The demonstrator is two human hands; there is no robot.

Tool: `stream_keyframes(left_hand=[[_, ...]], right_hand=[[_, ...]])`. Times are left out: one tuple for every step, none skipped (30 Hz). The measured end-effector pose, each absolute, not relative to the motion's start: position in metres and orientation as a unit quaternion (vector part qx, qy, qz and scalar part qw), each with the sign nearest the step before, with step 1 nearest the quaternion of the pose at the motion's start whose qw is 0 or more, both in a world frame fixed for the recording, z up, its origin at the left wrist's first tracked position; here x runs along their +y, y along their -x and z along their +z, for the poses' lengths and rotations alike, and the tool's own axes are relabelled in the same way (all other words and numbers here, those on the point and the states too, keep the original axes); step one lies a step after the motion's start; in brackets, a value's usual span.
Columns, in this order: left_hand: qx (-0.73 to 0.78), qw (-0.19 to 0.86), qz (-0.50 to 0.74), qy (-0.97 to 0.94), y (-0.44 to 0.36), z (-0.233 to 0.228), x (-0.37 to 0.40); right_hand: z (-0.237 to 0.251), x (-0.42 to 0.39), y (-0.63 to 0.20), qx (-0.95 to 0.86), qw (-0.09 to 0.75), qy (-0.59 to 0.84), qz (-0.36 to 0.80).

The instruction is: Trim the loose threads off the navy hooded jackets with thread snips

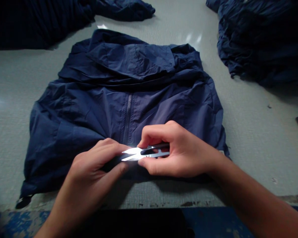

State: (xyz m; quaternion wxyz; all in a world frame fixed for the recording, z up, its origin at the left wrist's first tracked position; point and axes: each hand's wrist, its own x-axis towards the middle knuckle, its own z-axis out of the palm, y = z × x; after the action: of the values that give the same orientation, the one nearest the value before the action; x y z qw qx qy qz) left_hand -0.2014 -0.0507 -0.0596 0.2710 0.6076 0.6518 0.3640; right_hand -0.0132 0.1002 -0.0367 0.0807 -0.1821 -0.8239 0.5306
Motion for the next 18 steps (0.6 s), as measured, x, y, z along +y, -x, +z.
stream_keyframes(left_hand=[[0.652,0.274,0.364,-0.606,0.2015,-0.0598,-0.0506],[0.652,0.277,0.366,-0.604,0.2015,-0.06,-0.0505],[0.652,0.279,0.366,-0.603,0.2014,-0.0601,-0.0503],[0.651,0.28,0.365,-0.604,0.2011,-0.0602,-0.0501],[0.65,0.279,0.365,-0.605,0.2008,-0.0603,-0.0499],[0.65,0.277,0.365,-0.606,0.2004,-0.0603,-0.0498],[0.65,0.275,0.366,-0.606,0.1999,-0.0603,-0.0498],[0.65,0.273,0.367,-0.606,0.1995,-0.0602,-0.0499],[0.65,0.271,0.369,-0.606,0.199,-0.0603,-0.0502],[0.651,0.27,0.371,-0.606,0.1987,-0.0603,-0.0505],[0.65,0.268,0.373,-0.605,0.1985,-0.0604,-0.0509],[0.65,0.268,0.374,-0.605,0.1983,-0.0604,-0.0513],[0.649,0.269,0.375,-0.605,0.1983,-0.0605,-0.0515],[0.65,0.269,0.375,-0.604,0.1983,-0.0605,-0.0517],[0.651,0.269,0.375,-0.603,0.1984,-0.0605,-0.0516],[0.652,0.27,0.374,-0.602,0.1984,-0.0606,-0.0515],[0.653,0.271,0.373,-0.601,0.1984,-0.0606,-0.0513],[0.654,0.272,0.373,-0.6,0.1983,-0.0606,-0.051]], right_hand=[[-0.0365,0.0998,0.0134,-0.825,0.085,0.181,0.529],[-0.0362,0.0995,0.0134,-0.826,0.091,0.18,0.527],[-0.0359,0.0992,0.0133,-0.827,0.096,0.179,0.525],[-0.0358,0.0991,0.0131,-0.828,0.099,0.177,0.523],[-0.0358,0.0989,0.0129,-0.829,0.101,0.175,0.522],[-0.036,0.0989,0.0127,-0.83,0.102,0.174,0.52],[-0.0364,0.0989,0.0126,-0.832,0.103,0.172,0.518],[-0.0369,0.099,0.0126,-0.833,0.104,0.171,0.515],[-0.0375,0.0992,0.0127,-0.834,0.104,0.171,0.513],[-0.0381,0.0994,0.013,-0.835,0.106,0.17,0.513],[-0.0388,0.0997,0.0134,-0.834,0.106,0.168,0.515],[-0.0394,0.1,0.0138,-0.832,0.106,0.164,0.52],[-0.04,0.1004,0.0143,-0.829,0.104,0.161,0.526],[-0.0405,0.1007,0.0148,-0.826,0.102,0.159,0.532],[-0.0409,0.1009,0.0151,-0.823,0.1,0.159,0.536],[-0.0412,0.101,0.0153,-0.821,0.098,0.16,0.539],[-0.0414,0.1011,0.0154,-0.82,0.098,0.162,0.54],[-0.0415,0.101,0.0154,-0.82,0.098,0.164,0.54]])
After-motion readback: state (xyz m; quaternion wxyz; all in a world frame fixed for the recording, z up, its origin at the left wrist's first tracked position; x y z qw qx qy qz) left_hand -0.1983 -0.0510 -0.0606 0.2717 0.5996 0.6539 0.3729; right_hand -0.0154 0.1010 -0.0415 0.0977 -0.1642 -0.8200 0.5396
